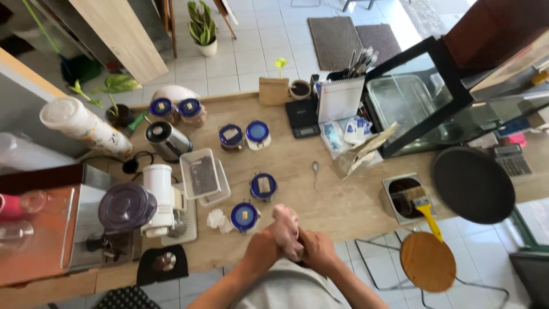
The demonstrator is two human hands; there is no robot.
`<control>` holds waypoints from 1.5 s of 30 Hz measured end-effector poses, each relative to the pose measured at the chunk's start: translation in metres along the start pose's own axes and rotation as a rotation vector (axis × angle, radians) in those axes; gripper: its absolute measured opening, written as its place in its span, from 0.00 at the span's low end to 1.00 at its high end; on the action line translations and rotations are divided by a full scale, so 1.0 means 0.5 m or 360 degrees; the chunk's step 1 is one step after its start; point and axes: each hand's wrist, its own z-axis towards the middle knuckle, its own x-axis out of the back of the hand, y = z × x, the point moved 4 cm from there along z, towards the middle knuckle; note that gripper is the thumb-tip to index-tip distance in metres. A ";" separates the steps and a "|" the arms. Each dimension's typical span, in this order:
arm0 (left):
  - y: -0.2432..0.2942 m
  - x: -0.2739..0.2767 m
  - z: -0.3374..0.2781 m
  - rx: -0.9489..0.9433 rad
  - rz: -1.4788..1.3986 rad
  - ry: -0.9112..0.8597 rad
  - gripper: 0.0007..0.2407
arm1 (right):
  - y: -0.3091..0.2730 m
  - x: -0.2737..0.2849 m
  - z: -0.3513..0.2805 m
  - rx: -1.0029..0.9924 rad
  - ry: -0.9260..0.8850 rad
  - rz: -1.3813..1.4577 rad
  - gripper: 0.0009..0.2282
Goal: Cleaning a coffee shop counter with a cloth and organizing small tools.
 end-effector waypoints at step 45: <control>-0.211 -0.102 0.104 0.2737 -0.0793 0.3906 0.38 | 0.164 0.321 0.072 0.0973 0.0396 0.0233 0.08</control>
